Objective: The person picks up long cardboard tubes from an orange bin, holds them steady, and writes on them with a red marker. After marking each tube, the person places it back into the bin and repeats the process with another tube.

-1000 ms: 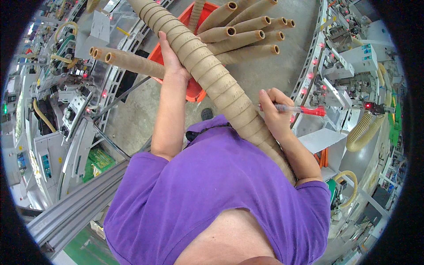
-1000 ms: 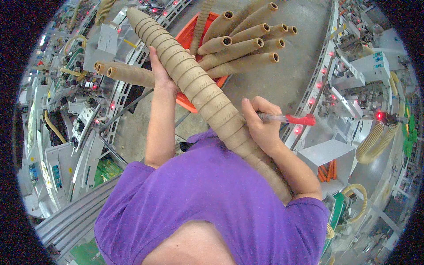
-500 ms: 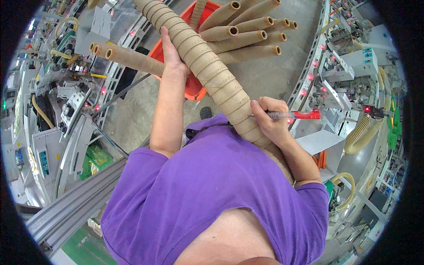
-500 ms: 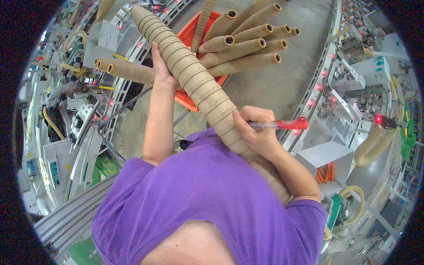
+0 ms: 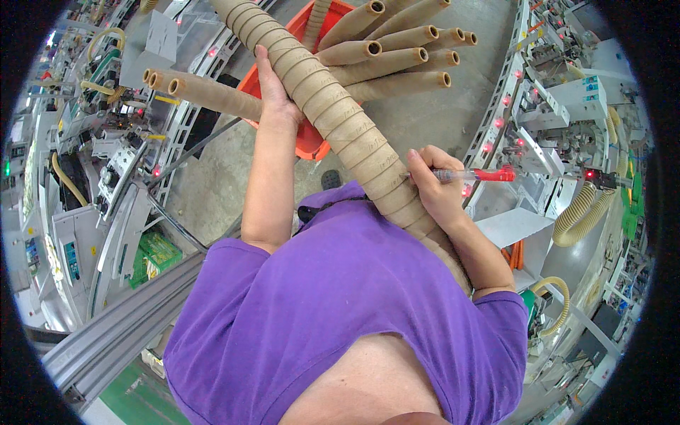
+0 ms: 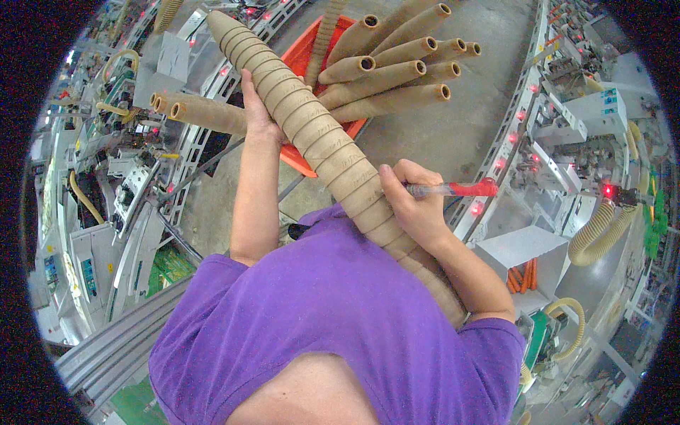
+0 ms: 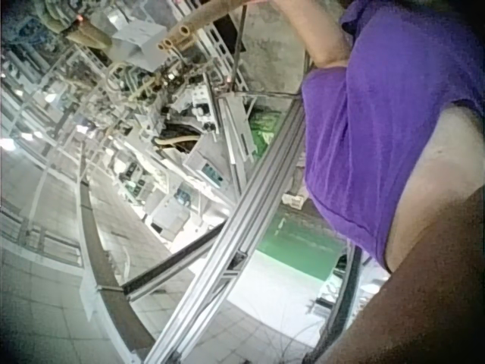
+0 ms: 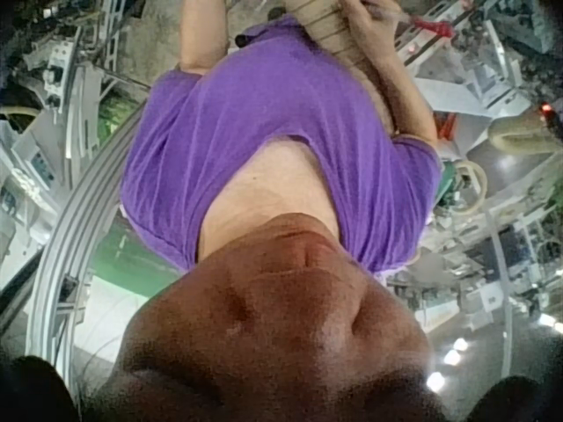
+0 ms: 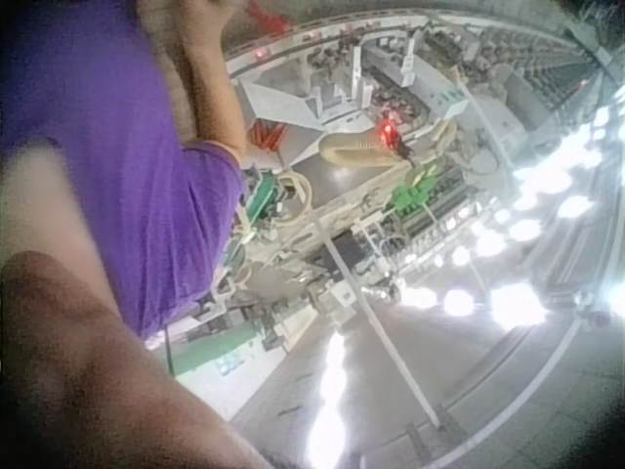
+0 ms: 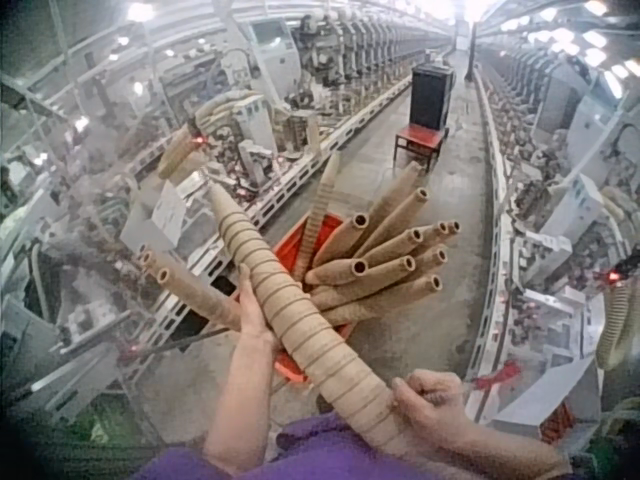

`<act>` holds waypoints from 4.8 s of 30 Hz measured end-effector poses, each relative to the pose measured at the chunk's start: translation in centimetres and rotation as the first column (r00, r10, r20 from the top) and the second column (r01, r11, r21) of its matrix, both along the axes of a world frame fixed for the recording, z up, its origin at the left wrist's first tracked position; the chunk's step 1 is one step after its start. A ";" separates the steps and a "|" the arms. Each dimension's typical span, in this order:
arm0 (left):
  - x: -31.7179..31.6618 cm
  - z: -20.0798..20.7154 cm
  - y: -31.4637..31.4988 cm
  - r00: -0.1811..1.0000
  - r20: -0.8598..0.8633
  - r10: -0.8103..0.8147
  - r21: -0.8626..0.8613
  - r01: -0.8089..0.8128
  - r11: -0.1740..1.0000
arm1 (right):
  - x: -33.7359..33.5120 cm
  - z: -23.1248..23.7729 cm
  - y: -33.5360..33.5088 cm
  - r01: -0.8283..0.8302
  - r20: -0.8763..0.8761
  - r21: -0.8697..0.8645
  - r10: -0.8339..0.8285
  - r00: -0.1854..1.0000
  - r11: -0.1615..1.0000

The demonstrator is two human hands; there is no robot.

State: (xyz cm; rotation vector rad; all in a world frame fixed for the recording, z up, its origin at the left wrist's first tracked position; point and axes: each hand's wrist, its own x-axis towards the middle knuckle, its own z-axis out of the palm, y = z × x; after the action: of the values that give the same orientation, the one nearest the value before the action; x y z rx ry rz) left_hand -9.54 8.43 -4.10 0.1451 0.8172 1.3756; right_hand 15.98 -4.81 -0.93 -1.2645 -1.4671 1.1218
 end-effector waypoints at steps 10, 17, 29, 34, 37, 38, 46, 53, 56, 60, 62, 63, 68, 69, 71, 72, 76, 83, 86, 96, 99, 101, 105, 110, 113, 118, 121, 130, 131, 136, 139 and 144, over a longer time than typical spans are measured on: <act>0.0 -0.8 0.3 0.999 0.045 -0.024 0.004 0.024 1.000 | 0.3 0.1 -0.1 0.027 -0.117 -0.121 -0.042 0.992 0.992; -0.1 -1.1 0.3 0.999 0.024 -0.036 0.015 0.035 0.999 | 0.4 -0.1 0.2 0.051 -0.166 -0.199 -0.085 0.982 0.979; -1.1 -2.2 1.7 0.999 -0.035 -0.005 -0.003 0.005 1.000 | 0.9 0.8 -0.6 -0.188 0.085 0.128 0.178 0.980 0.974; -1.1 -2.7 2.0 0.999 0.010 0.050 -0.014 -0.050 0.999 | 0.9 0.6 -0.7 -0.141 -0.022 0.057 0.142 0.990 0.988; -1.2 -2.8 1.9 0.999 0.022 0.036 0.009 -0.036 0.999 | 1.1 0.4 -0.7 -0.169 0.023 0.100 0.167 0.986 0.981; -1.3 -2.8 1.9 0.999 0.034 0.023 0.016 -0.023 1.000 | 1.1 0.3 -0.7 -0.160 0.022 0.080 0.159 0.987 0.984; -1.2 -2.5 1.5 0.999 0.027 0.033 -0.036 -0.032 0.999 | 1.1 -0.2 -0.9 -0.079 0.022 0.017 0.079 0.997 0.997; -1.2 -2.3 1.3 0.999 0.027 0.041 -0.048 -0.039 0.998 | 1.0 -0.3 -1.0 -0.011 -0.020 -0.044 0.010 1.000 0.999; -1.1 -2.2 1.2 0.999 0.005 0.054 -0.029 -0.054 0.998 | 1.1 -0.2 -0.9 -0.032 -0.008 -0.055 0.031 0.999 0.998; -1.0 -2.2 1.0 1.000 -0.014 0.024 -0.036 -0.025 0.999 | 1.2 -0.1 -1.1 -0.017 -0.017 -0.098 0.016 1.000 0.995; -0.9 -2.2 1.0 1.000 -0.023 0.017 -0.033 -0.017 0.999 | 1.1 -0.2 -1.2 0.030 -0.049 -0.116 -0.036 0.998 0.993; -1.0 -2.1 1.0 1.000 -0.023 0.009 -0.027 -0.010 1.000 | 1.0 -0.3 -1.2 0.030 -0.072 -0.112 -0.039 0.997 0.993; -1.0 -2.4 1.0 0.999 -0.036 0.003 -0.014 -0.003 1.000 | 1.0 -0.6 -1.1 0.066 -0.128 -0.192 -0.091 0.988 0.979; -1.0 -2.5 1.1 1.000 -0.022 -0.001 -0.007 0.001 1.000 | 1.0 -0.6 -1.1 0.067 -0.117 -0.176 -0.089 0.989 0.982; -1.2 -2.7 1.1 1.000 -0.003 -0.024 0.001 0.024 1.000 | 1.1 -0.5 -1.1 0.071 -0.034 -0.085 -0.075 0.997 0.994; -1.2 -2.8 1.2 1.000 -0.013 -0.011 -0.007 0.011 1.000 | 1.2 -0.3 -1.1 0.071 0.042 -0.011 -0.070 0.997 0.997; -1.9 -3.1 2.2 0.999 -0.045 0.027 -0.007 -0.027 1.000 | 1.5 0.4 -1.6 -0.080 -0.118 -0.049 0.074 0.990 0.996; -2.0 -3.1 2.5 0.998 -0.054 0.038 -0.006 -0.039 0.999 | 1.6 0.9 -1.8 -0.211 0.157 0.138 0.189 0.969 0.968; -1.8 -3.1 2.2 0.998 -0.035 0.042 0.010 -0.042 0.999 | 1.7 0.7 -2.0 -0.145 -0.012 0.040 0.145 0.989 0.989; -1.8 -3.4 2.0 0.997 -0.039 0.070 -0.027 -0.071 0.997 | 1.9 0.2 -2.2 -0.117 0.029 0.006 0.116 0.993 0.993; -2.1 -3.7 2.0 0.999 -0.020 0.043 -0.006 -0.043 0.999 | 1.8 -0.1 -2.2 -0.067 0.009 -0.022 0.067 0.998 0.998; -2.3 -3.9 2.1 1.000 0.011 0.026 0.024 -0.026 0.999 | 1.6 -0.2 -2.3 0.008 -0.077 -0.104 -0.016 0.997 0.995; -2.3 -4.4 2.3 0.997 -0.048 0.061 0.013 -0.060 0.998 | 1.6 -0.4 -2.3 0.008 -0.027 -0.094 -0.011 1.000 0.996; -2.3 -4.2 2.2 0.999 -0.015 0.046 0.023 -0.046 0.999 | 1.9 -0.3 -2.1 -0.054 -0.017 -0.055 0.053 0.998 0.997; -2.3 -4.1 1.9 1.000 -0.009 0.000 -0.037 -0.001 0.999 | 1.8 -0.2 -2.3 0.036 -0.030 -0.111 -0.039 0.999 0.993; -2.2 -4.0 2.1 0.998 -0.047 0.035 -0.054 -0.037 0.998 | 1.7 -0.2 -2.1 0.043 -0.125 -0.225 -0.073 0.989 0.973; -2.1 -3.9 2.1 0.999 -0.042 0.011 -0.042 -0.012 0.999 | 1.8 -0.3 -2.0 0.058 -0.123 -0.243 -0.090 0.988 0.968; -2.5 -4.4 3.1 0.997 -0.073 -0.013 -0.057 0.009 0.998 | 2.9 0.5 -3.3 -0.136 0.054 0.006 0.135 0.989 0.991; -2.7 -4.7 3.2 0.998 -0.065 -0.019 -0.042 0.017 0.999 | 2.8 0.5 -3.4 -0.132 0.107 0.027 0.128 0.986 0.991; -3.0 -5.7 3.3 0.997 -0.064 -0.039 0.003 0.039 0.999 | 3.0 0.6 -3.5 -0.167 0.075 0.016 0.165 0.983 0.986; -3.0 -5.7 3.3 0.997 -0.069 -0.039 0.016 0.040 0.999 | 3.1 0.4 -3.5 -0.118 0.089 0.051 0.113 0.990 0.992; -2.8 -5.4 3.1 0.997 -0.079 0.005 -0.038 -0.008 0.999 | 3.0 0.1 -3.6 -0.092 0.080 0.028 0.089 0.993 0.995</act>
State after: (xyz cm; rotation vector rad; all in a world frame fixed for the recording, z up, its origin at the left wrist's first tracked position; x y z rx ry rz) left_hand -12.35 11.52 -9.46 0.1682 0.9103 1.3664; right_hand 18.97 -8.40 -0.82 -1.2433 -1.6091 1.1141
